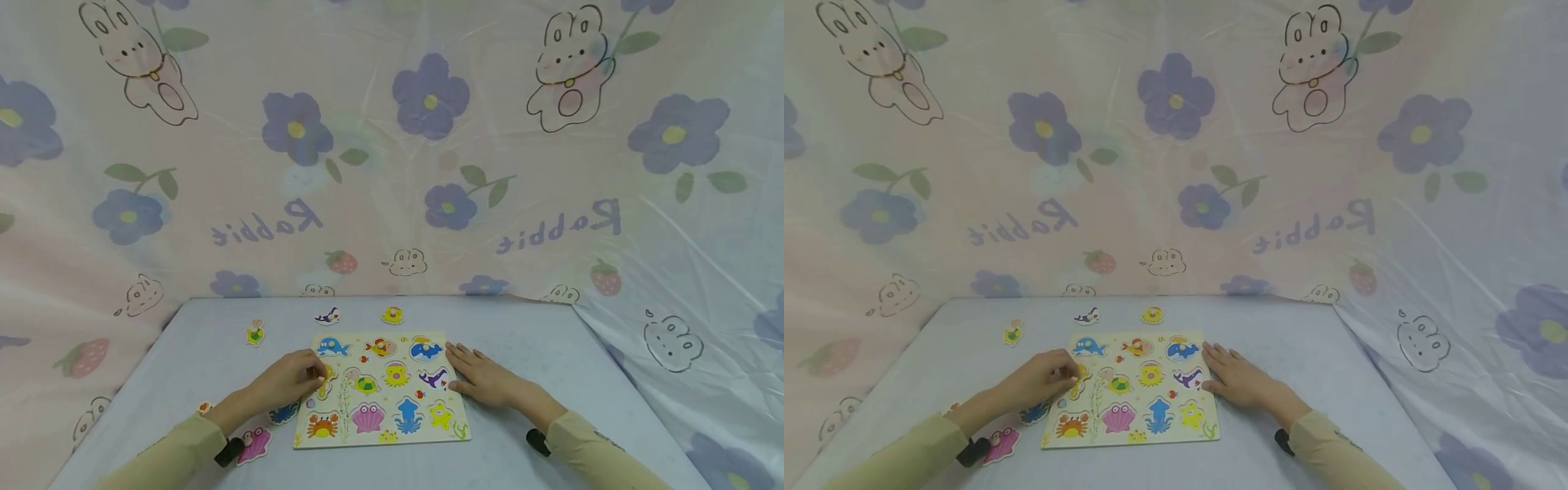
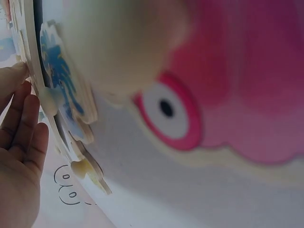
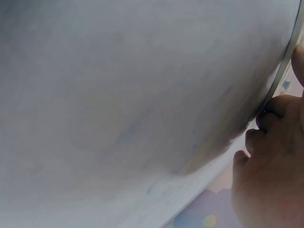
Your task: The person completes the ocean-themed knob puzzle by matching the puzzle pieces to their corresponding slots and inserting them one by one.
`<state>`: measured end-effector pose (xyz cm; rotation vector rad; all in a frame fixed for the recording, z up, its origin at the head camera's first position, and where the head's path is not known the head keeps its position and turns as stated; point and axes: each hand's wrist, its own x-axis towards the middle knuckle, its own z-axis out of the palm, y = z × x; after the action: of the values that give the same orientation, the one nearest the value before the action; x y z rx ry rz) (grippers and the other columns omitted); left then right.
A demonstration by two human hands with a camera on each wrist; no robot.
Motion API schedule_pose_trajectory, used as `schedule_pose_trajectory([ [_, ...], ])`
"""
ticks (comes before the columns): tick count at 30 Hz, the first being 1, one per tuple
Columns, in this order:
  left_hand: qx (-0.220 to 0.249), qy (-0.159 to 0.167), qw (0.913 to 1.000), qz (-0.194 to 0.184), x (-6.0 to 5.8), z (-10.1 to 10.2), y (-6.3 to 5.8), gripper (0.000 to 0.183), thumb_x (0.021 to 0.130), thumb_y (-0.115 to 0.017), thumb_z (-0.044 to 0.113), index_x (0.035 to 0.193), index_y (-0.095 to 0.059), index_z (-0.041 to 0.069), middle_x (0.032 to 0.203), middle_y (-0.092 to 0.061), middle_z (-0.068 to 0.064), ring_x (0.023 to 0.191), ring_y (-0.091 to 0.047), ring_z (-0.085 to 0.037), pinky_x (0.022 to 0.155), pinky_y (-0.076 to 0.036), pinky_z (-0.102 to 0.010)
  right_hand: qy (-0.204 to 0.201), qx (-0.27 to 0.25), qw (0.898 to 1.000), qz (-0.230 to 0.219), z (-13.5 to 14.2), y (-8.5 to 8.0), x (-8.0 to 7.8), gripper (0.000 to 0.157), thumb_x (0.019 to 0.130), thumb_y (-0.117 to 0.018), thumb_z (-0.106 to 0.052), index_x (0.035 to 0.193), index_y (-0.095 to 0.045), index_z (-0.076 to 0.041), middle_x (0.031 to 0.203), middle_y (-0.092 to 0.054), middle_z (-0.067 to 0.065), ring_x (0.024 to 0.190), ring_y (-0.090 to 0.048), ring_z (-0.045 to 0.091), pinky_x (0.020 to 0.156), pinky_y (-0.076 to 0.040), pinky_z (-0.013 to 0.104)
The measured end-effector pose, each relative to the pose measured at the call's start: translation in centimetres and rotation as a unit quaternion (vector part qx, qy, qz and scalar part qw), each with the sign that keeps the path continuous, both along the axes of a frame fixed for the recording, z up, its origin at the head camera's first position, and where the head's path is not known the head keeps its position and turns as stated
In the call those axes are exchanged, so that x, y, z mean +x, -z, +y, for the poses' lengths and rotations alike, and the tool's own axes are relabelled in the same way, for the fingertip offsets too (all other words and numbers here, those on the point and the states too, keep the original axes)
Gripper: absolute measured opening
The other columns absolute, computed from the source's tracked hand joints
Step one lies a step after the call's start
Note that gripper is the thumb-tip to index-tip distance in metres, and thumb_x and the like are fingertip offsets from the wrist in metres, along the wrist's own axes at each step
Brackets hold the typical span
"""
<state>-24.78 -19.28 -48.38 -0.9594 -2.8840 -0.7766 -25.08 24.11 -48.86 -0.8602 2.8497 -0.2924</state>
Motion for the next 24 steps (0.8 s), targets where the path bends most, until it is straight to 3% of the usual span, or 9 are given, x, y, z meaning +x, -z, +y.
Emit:
schedule_pose_trajectory([
  [13, -0.016, 0.006, 0.9998, 0.008, 0.54, 0.08, -0.28, 0.010, 0.088, -0.069, 0.021, 0.098, -0.065, 0.023, 0.094, -0.055, 0.016, 0.082, -0.051, 0.000, 0.075, -0.048, -0.021, 0.000, -0.002, 1.000, -0.007, -0.27, -0.33, 0.13, 0.071, 0.096, -0.044, -0.051, 0.151, -0.021, -0.011, 0.158, -0.015, 0.002, 0.144, -0.013, 0.028, 0.113, -0.015, 0.052],
  [24, -0.018, 0.000, 0.9997, 0.014, 0.34, 0.35, -0.25, 0.012, 0.087, -0.070, 0.021, 0.098, -0.065, 0.022, 0.095, -0.056, 0.015, 0.083, -0.050, -0.001, 0.076, -0.048, -0.022, 0.005, 0.004, 1.000, -0.005, -0.12, -0.10, -0.04, 0.072, 0.096, -0.043, -0.053, 0.151, -0.020, -0.012, 0.158, -0.014, 0.002, 0.144, -0.013, 0.028, 0.113, -0.015, 0.052],
])
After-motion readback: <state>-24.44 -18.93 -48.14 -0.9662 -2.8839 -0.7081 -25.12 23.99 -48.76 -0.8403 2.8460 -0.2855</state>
